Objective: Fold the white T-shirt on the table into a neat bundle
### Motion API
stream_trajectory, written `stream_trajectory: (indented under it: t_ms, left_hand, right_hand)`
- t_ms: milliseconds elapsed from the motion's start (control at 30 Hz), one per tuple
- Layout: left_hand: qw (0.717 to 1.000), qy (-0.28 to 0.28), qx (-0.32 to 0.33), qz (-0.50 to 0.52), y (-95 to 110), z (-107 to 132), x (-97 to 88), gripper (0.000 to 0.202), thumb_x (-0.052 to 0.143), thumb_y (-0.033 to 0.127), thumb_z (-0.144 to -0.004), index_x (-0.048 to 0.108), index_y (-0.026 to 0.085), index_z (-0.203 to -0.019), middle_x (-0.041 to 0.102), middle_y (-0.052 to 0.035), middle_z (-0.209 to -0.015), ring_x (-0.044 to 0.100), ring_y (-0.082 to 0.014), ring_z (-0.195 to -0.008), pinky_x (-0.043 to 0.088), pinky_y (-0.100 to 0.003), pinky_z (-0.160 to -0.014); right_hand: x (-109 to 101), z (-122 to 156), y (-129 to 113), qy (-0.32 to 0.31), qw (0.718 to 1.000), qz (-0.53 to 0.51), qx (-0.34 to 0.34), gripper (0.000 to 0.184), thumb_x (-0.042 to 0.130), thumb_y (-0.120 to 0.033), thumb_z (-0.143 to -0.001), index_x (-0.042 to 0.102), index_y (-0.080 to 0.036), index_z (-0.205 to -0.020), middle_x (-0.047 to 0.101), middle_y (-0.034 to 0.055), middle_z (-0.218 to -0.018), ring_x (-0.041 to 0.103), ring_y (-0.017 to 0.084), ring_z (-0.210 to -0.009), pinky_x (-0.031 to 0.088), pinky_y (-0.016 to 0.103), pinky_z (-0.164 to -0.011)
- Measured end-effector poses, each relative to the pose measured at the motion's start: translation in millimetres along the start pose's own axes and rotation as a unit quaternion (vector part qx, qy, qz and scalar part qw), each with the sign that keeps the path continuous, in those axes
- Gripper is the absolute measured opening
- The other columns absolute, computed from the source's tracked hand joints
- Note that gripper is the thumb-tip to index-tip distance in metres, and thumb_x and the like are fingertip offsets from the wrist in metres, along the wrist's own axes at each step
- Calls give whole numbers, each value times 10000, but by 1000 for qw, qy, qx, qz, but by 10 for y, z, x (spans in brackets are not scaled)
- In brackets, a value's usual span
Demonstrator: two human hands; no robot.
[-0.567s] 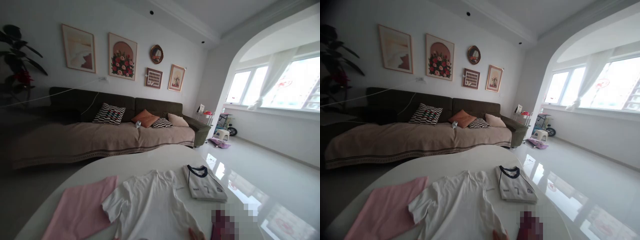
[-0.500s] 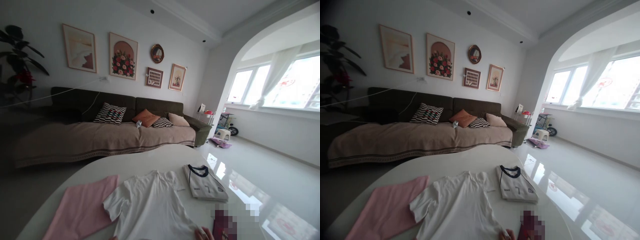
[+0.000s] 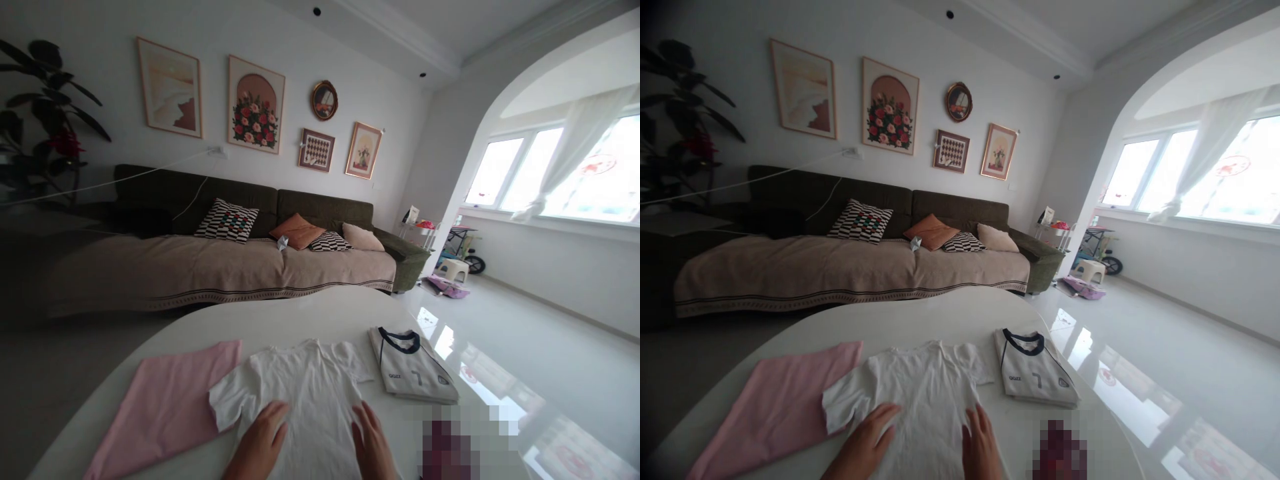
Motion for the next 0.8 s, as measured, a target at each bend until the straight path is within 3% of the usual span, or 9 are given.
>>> stream_trajectory:
  t_ms: [67, 167, 400, 467, 567, 700, 800]
  left_hand:
    - [999, 26, -26, -34, 24, -287, 51, 488, 356, 237, -913, 487, 217, -1383, 447, -108, -1482, 331, -288, -1400, 288, -477, -1124]
    - [994, 51, -62, -76, -126, -488, 150, 564, 448, 327, -873, 432, 176, -1416, 320, -177, -1533, 219, -398, -1419, 215, -627, -1095]
    - [989, 80, -39, -116, -506, -733, 239, 620, 542, 539, -809, 458, 324, -1384, 332, -103, -1534, 234, -395, -1414, 230, -608, -1098]
    - [988, 89, -34, -123, -520, -870, 230, 604, 538, 524, -818, 473, 313, -1380, 377, -91, -1515, 277, -393, -1402, 236, -626, -1092]
    - [984, 113, -23, -135, -483, -1035, 186, 513, 429, 408, -900, 513, 200, -1362, 495, -125, -1440, 398, -346, -1352, 215, -590, -1126]
    - [981, 123, 10, -148, -421, -1127, 176, 480, 381, 306, -915, 564, 80, -1297, 578, -184, -1346, 459, -307, -1311, 183, -535, -1165]
    - [982, 107, 30, -151, -452, -1142, 230, 481, 387, 263, -896, 548, 95, -1317, 514, -158, -1418, 362, -295, -1382, 205, -506, -1168]
  right_hand:
    - [209, -135, -224, -21, 999, 18, -21, 453, 415, -339, -909, 568, -198, -1312, 462, 93, -1464, 370, 271, -1383, 340, 421, -1110]
    - [386, -221, -254, -50, 997, 49, -16, 508, 452, -450, -896, 499, -261, -1365, 416, 96, -1482, 333, 342, -1383, 341, 552, -1075]
    - [589, -213, 165, -70, 992, 102, 23, 538, 419, -443, -905, 448, -231, -1398, 377, 123, -1491, 373, 297, -1366, 396, 478, -1053]
    - [629, -204, 198, -71, 991, 110, 27, 545, 410, -441, -912, 436, -216, -1408, 367, 140, -1497, 368, 308, -1370, 399, 483, -1050]
    - [597, -253, 195, -66, 991, 115, 24, 529, 449, -411, -911, 457, -205, -1399, 411, 161, -1478, 399, 325, -1357, 441, 479, -1013]
    - [447, -590, 147, -51, 994, 101, -12, 264, 475, -277, -948, 656, -195, -1121, 652, 118, -1231, 614, 239, -1140, 518, 403, -906]
    - [394, -1022, 178, -38, 995, 87, -30, 192, 528, -276, -943, 635, -180, -1071, 639, 63, -1199, 614, 188, -1081, 498, 418, -939]
Point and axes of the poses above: each hand's wrist, its own z-axis away from the middle knuckle, its own x-axis out of the palm, y = z × x, the point moved 8 cm from there along -z, towards the middle knuckle
